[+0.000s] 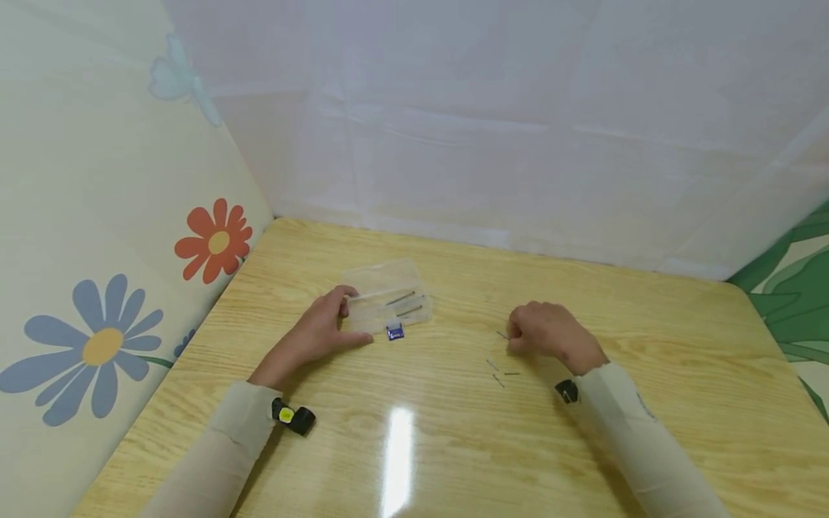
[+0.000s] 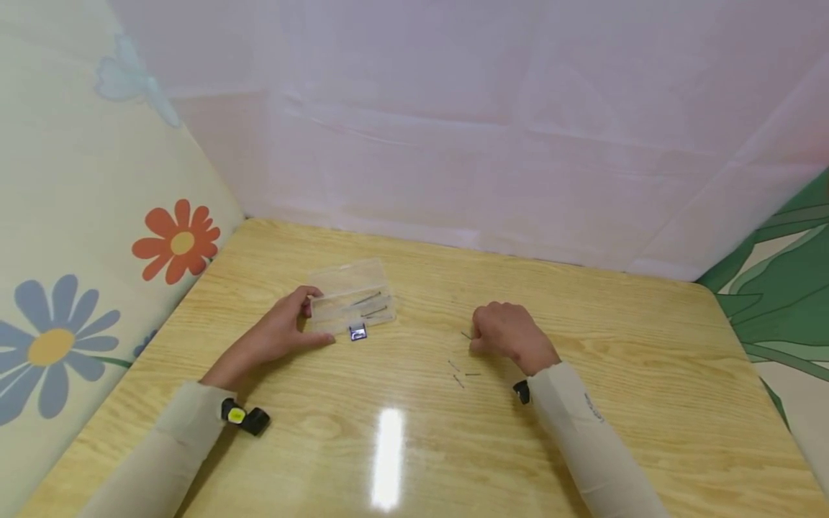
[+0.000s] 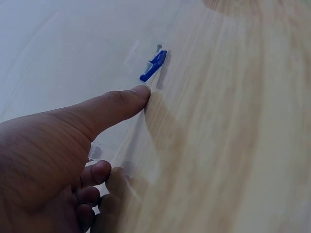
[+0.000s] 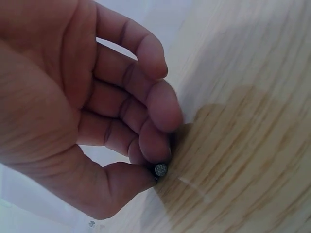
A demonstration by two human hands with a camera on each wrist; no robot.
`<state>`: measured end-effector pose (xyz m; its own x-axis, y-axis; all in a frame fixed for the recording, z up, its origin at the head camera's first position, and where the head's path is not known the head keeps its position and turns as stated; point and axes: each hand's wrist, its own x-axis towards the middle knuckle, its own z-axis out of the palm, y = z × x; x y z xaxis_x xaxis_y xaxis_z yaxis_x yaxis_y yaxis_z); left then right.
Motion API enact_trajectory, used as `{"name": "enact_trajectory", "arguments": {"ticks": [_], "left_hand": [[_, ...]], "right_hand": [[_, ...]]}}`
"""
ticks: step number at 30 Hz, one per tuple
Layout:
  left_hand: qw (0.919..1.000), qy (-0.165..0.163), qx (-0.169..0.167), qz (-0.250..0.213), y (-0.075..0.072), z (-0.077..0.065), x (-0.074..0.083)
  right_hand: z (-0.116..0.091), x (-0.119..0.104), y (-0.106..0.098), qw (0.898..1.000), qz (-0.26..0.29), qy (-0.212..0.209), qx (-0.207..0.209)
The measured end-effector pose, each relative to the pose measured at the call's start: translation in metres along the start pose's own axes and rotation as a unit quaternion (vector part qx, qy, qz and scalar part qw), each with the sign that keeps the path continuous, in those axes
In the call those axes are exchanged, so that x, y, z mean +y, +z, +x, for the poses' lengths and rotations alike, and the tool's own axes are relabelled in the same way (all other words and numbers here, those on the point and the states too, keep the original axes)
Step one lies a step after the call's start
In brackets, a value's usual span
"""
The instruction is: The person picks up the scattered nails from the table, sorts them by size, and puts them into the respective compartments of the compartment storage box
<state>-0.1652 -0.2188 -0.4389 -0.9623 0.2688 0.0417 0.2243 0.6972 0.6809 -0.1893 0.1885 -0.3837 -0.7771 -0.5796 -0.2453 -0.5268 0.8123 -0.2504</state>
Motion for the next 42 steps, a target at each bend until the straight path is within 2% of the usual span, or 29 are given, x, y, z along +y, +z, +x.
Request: {"name": "enact_trajectory", "arguments": {"ticks": [8,15,27,36,42], "left_hand": [[1.0000,0.000,0.002,-0.005,0.000,-0.001,0.001],[0.9999,0.001,0.000,-0.011,0.000,-0.001,0.003],[0.9999,-0.008,0.000,-0.011,0.000,-0.001,0.003],[0.9999,-0.002,-0.001,-0.010,0.000,-0.001,0.001],[0.9999,-0.003,-0.001,-0.010,0.000,-0.001,0.001]], "right_hand": [[0.003,0.000,-0.001,1.000,-0.014,-0.021,0.016],[0.013,-0.008,-0.006,0.997,-0.018,-0.059,0.042],[0.039,-0.036,-0.014,0.995,-0.014,-0.090,0.033],[0.061,-0.054,-0.017,0.993,-0.004,-0.119,0.025],[0.074,-0.066,-0.018,0.992,-0.046,-0.114,0.029]]}}
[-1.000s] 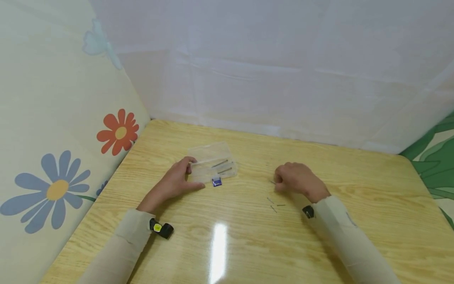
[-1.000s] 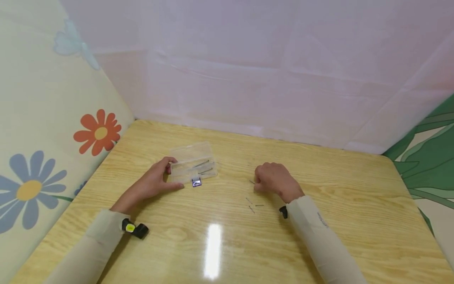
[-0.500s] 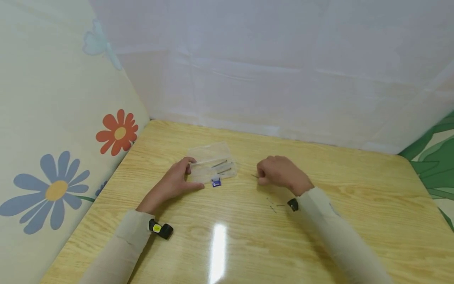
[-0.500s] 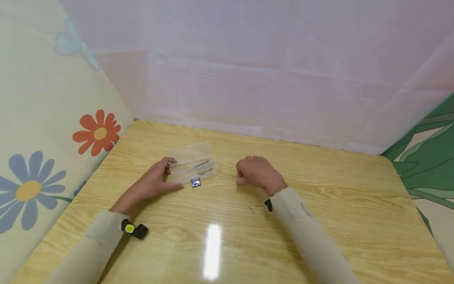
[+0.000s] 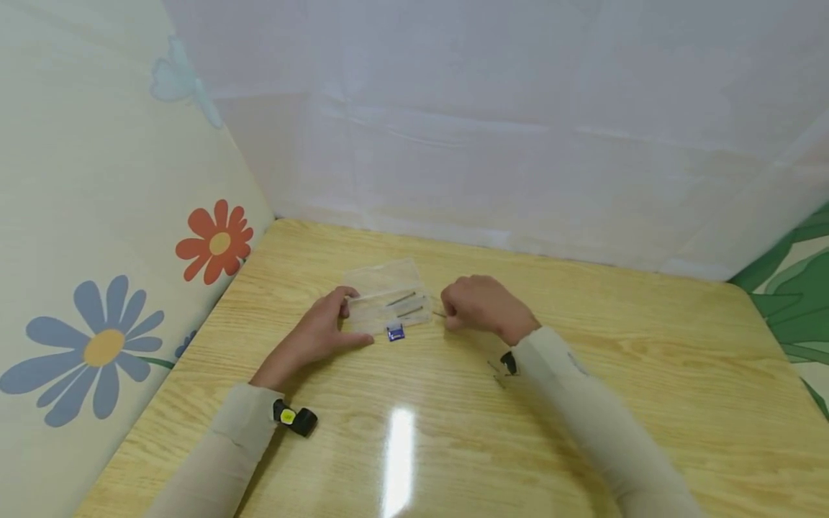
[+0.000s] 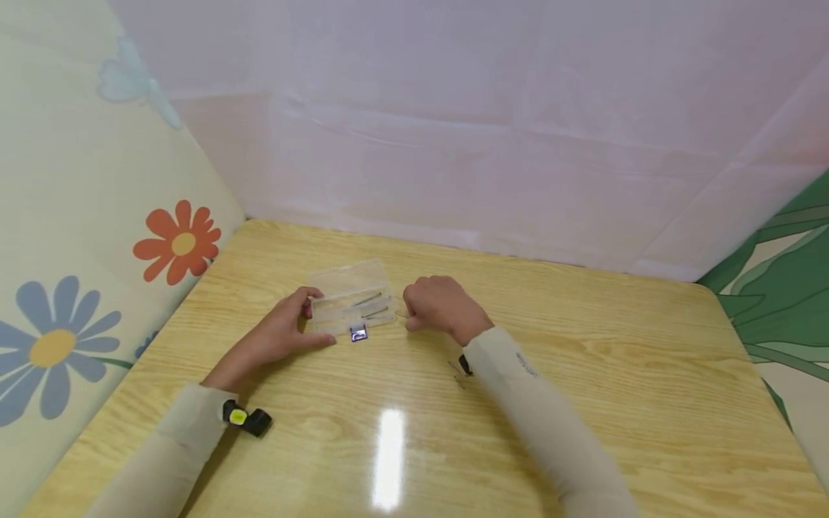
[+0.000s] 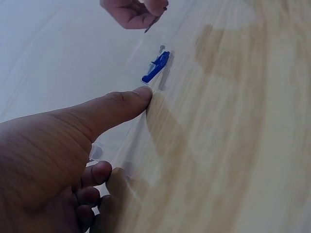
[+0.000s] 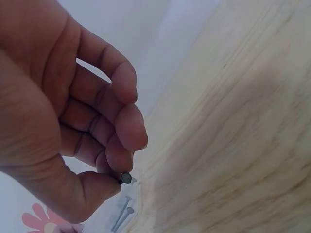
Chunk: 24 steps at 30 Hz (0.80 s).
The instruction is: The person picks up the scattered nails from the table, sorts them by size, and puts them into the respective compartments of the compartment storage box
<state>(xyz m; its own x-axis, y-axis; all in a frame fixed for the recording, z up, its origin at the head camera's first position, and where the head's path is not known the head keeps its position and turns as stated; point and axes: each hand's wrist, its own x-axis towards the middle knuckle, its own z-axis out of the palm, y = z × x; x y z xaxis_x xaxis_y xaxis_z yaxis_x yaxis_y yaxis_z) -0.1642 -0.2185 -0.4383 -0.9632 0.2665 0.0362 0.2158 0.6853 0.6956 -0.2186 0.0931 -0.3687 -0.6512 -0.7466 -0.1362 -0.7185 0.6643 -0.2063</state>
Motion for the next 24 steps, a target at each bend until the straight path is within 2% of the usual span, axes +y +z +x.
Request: {"name": "enact_trajectory", "arguments": {"ticks": [3,15,24], "left_hand": [[1.0000,0.000,-0.001,0.000,0.000,0.000,0.000],[0.9999,0.010,0.010,0.009,0.000,-0.001,0.001],[0.9999,0.008,0.006,0.006,0.000,-0.001,0.001]], "right_hand": [[0.008,-0.004,-0.002,1.000,-0.014,0.001,-0.003],[0.031,-0.017,-0.007,1.000,-0.008,-0.005,-0.021],[0.040,-0.020,-0.011,0.999,0.020,0.005,-0.026]]}}
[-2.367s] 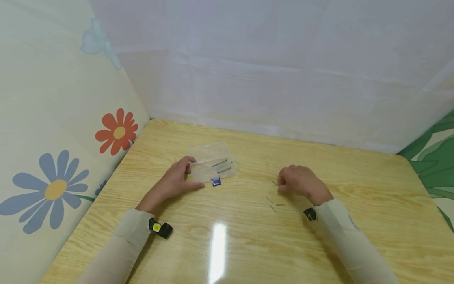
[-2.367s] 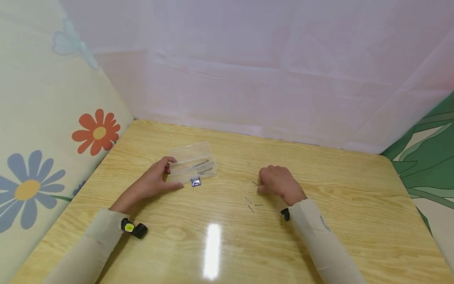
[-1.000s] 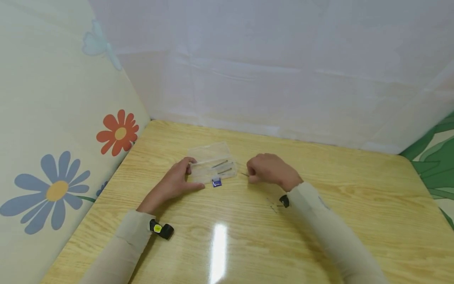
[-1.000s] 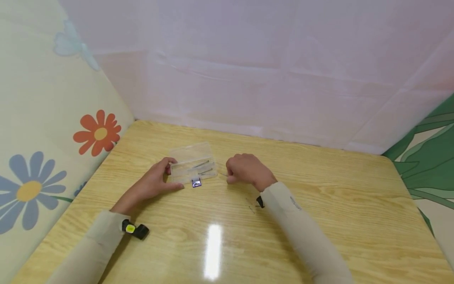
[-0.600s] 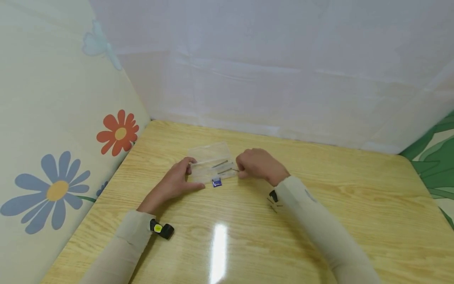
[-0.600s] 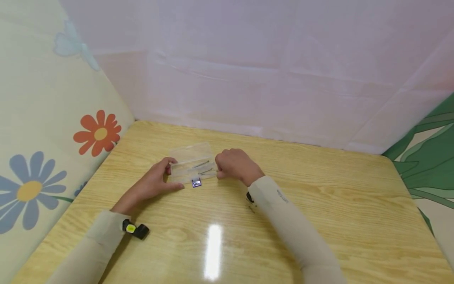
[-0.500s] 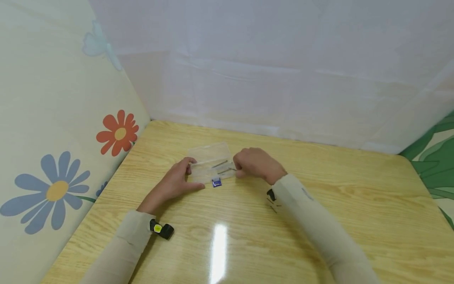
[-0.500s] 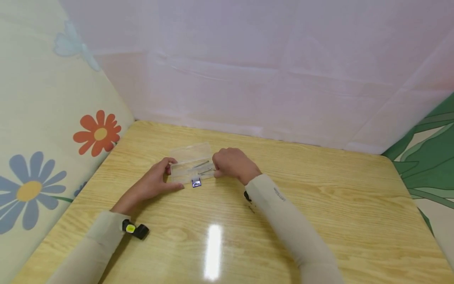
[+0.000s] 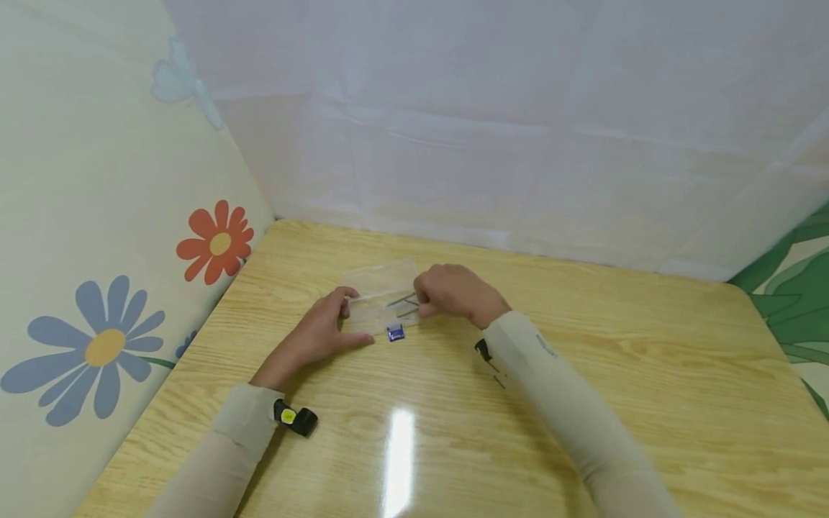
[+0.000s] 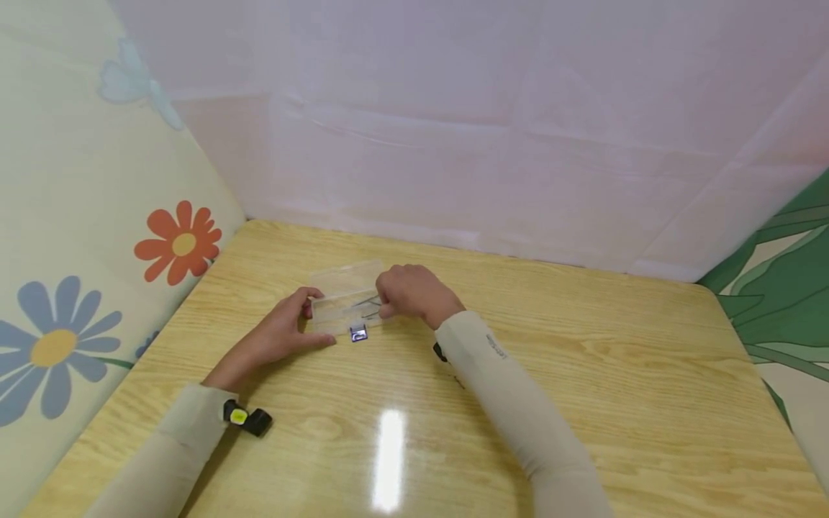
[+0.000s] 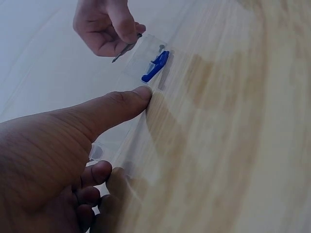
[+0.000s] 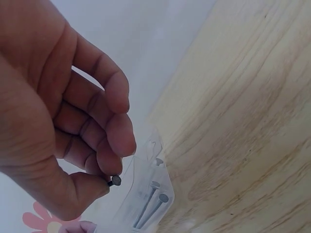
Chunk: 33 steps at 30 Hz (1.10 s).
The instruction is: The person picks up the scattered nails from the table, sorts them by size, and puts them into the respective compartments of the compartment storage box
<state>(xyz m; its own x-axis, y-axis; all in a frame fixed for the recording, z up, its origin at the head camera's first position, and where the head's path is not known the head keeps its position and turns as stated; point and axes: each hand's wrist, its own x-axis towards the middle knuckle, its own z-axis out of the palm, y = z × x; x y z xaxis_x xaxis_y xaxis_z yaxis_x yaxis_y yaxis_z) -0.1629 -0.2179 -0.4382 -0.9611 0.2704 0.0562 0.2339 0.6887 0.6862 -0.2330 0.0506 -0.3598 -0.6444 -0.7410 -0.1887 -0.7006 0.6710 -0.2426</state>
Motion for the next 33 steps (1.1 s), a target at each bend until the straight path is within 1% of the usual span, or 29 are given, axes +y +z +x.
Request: {"name": "enact_trajectory", "arguments": {"ticks": [7,12,19,27,33], "left_hand": [[1.0000,0.003,0.001,-0.005,0.000,0.001,0.000],[1.0000,0.003,-0.002,-0.005,0.001,0.001,-0.001],[1.0000,0.000,-0.004,-0.002,-0.001,-0.001,-0.001],[1.0000,0.000,0.000,-0.002,-0.001,-0.001,-0.002],[1.0000,-0.001,-0.002,0.000,0.001,0.000,-0.004]], "right_hand": [[0.002,0.003,0.000,1.000,0.028,-0.012,0.007],[-0.003,0.006,0.000,0.999,0.040,-0.016,0.019],[-0.022,0.013,-0.002,0.998,0.051,-0.017,0.043],[-0.042,0.017,-0.002,0.997,0.060,-0.008,0.043],[-0.057,0.020,0.003,0.998,0.047,0.000,0.043]]}}
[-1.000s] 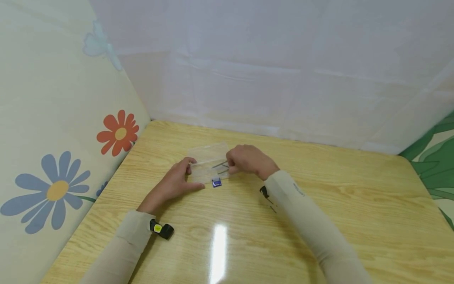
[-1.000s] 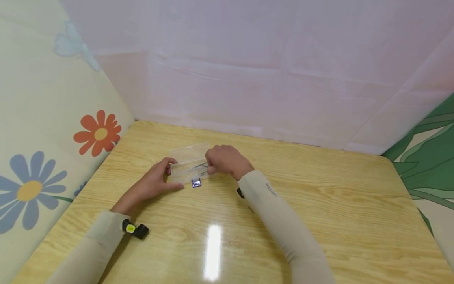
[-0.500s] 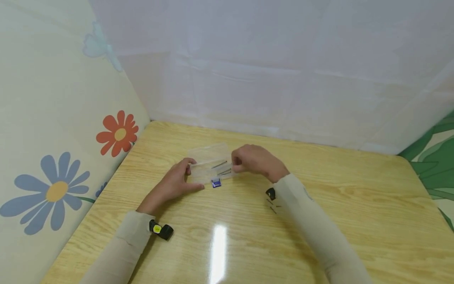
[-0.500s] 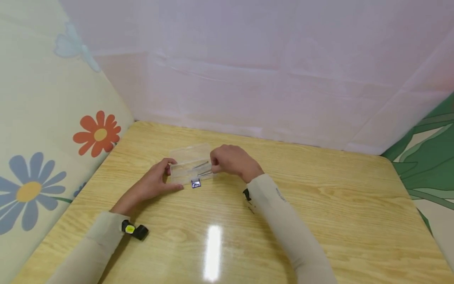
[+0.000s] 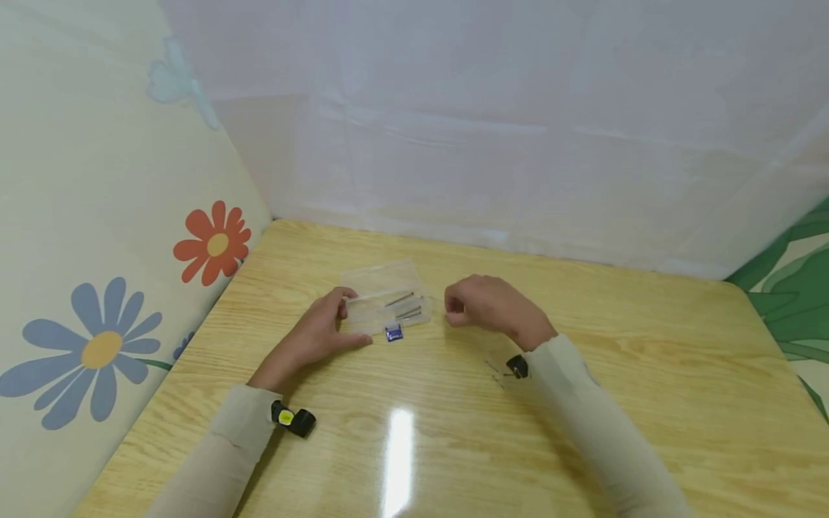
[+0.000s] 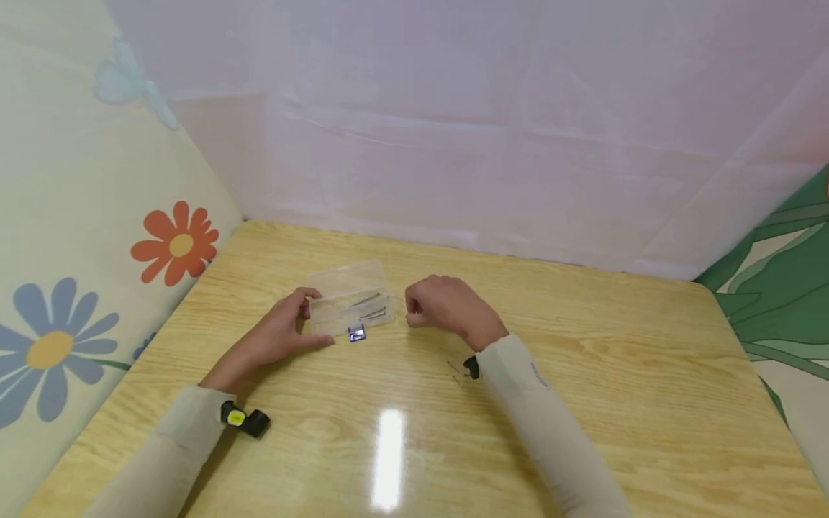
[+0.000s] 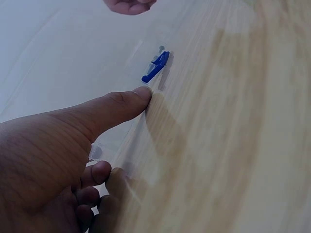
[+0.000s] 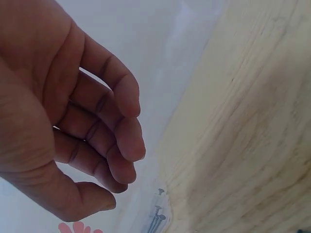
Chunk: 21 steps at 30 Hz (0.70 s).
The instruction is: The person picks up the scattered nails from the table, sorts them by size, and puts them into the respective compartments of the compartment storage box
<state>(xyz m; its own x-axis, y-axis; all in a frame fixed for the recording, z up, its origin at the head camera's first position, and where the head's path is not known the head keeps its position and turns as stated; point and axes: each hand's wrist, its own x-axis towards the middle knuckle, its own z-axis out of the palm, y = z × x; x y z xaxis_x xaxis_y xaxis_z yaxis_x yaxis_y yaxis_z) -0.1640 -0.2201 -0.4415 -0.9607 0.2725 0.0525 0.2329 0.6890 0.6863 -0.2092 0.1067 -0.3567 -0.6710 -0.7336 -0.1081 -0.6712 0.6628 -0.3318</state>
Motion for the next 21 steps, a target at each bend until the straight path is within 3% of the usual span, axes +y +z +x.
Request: {"name": "enact_trajectory", "arguments": {"ticks": [11,21], "left_hand": [[1.0000,0.002,-0.001,-0.005,0.001,0.000,0.001],[1.0000,0.004,0.003,0.001,0.001,0.000,0.003]], "right_hand": [[-0.042,0.009,0.015,1.000,-0.007,0.000,0.003],[-0.082,0.020,0.025,0.999,0.009,0.028,0.014]]}}
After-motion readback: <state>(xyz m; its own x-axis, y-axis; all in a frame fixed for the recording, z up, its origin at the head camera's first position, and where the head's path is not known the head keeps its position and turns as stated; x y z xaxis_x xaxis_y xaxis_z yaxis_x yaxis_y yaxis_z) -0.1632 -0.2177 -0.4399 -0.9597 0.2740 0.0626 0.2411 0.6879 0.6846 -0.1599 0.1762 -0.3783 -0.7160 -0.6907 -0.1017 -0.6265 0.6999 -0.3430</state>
